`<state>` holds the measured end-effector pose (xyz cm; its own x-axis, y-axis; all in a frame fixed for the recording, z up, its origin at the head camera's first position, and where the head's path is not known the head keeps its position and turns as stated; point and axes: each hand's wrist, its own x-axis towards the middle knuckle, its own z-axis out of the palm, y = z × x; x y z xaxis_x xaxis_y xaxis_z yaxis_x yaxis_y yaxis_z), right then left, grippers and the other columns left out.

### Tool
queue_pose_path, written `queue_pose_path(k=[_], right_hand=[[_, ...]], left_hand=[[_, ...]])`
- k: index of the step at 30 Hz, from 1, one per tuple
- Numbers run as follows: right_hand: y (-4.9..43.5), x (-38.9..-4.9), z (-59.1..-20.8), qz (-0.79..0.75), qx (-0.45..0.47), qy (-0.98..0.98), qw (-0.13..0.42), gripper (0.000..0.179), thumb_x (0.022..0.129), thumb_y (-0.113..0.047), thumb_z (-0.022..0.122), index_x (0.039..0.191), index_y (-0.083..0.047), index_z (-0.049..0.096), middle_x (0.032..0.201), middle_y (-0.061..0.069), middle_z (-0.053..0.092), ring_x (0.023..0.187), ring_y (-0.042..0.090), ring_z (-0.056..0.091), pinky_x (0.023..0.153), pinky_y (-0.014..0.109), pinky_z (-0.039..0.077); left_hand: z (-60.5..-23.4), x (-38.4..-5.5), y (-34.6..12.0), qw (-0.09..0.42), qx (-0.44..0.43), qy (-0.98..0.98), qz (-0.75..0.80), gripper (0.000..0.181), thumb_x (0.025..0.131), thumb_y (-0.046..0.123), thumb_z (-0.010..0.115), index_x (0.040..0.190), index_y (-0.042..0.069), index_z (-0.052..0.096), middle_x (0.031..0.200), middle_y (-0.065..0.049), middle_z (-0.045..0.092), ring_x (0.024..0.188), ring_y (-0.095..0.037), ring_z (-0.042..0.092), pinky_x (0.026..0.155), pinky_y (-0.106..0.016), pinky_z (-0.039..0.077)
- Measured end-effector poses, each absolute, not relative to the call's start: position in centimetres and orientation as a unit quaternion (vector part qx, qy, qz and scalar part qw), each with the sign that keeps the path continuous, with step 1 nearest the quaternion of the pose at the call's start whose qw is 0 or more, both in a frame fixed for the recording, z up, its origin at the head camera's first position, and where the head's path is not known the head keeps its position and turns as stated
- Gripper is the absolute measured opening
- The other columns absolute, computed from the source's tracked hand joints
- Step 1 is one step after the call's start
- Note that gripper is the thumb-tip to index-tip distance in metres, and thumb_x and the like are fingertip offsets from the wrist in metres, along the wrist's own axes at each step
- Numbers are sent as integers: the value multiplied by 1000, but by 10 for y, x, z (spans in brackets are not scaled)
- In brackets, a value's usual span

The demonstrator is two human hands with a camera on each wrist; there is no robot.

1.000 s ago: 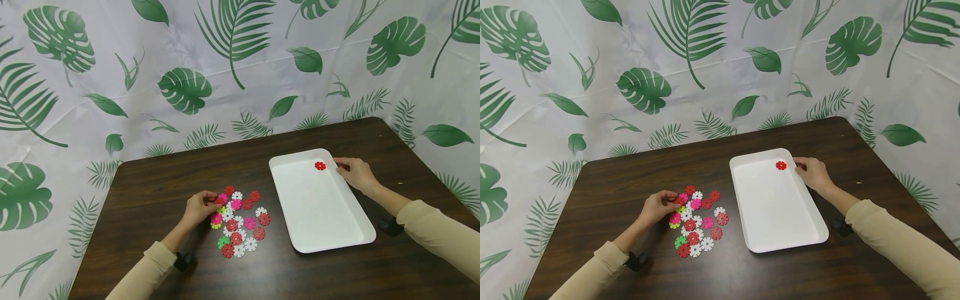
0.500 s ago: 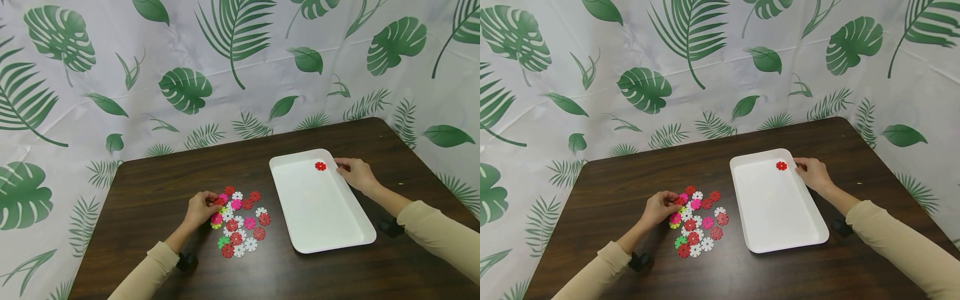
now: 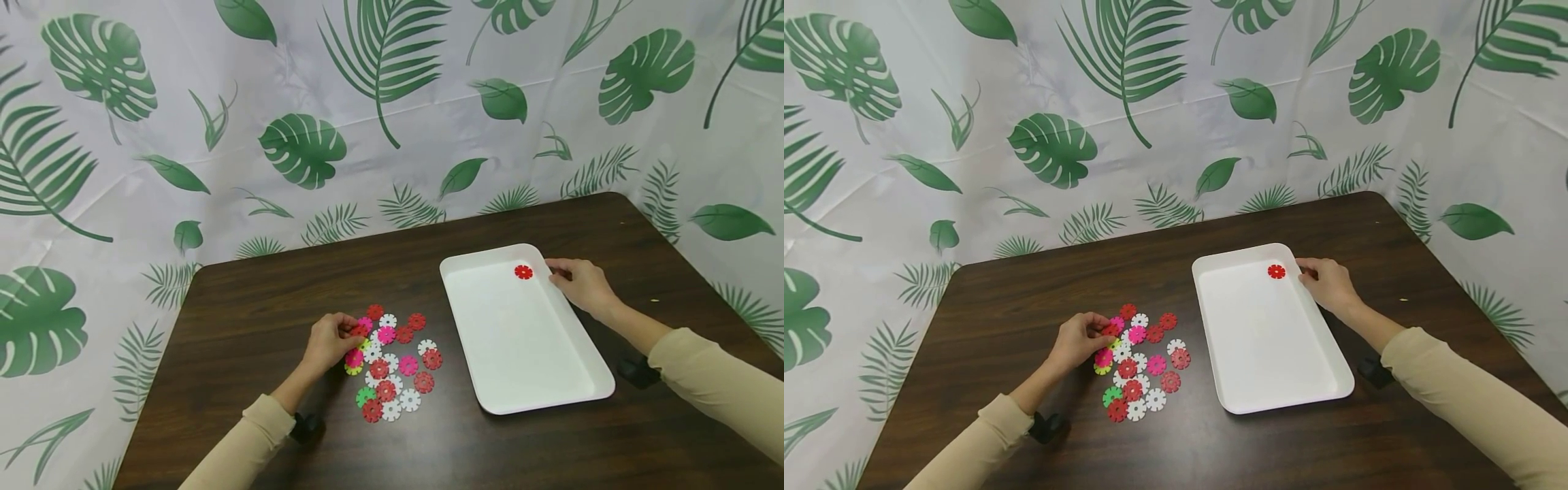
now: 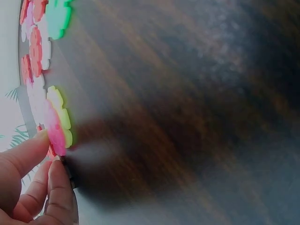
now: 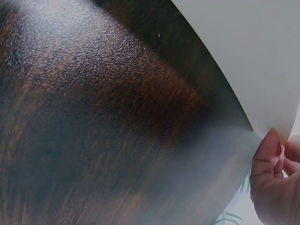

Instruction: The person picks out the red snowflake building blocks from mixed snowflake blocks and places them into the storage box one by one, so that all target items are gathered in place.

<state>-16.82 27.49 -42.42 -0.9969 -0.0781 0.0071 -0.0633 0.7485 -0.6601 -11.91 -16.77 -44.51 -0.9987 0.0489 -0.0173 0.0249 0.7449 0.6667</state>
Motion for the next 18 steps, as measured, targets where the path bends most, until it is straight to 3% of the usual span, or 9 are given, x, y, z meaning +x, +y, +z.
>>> queue_pose_path(k=[18], right_hand=[[276, -169, -427, -354, -39, 935, 9, 38, 92, -3, 55, 127, 10, 50, 108, 31, 59, 78, 30, 57, 60, 27, 55]], left_hand=[[-443, -121, -166, 24, 18, 935, 354, 24, 75, 10, 79, 94, 1, 68, 87, -9, 68, 74, -17, 62, 67, -31, 54]])
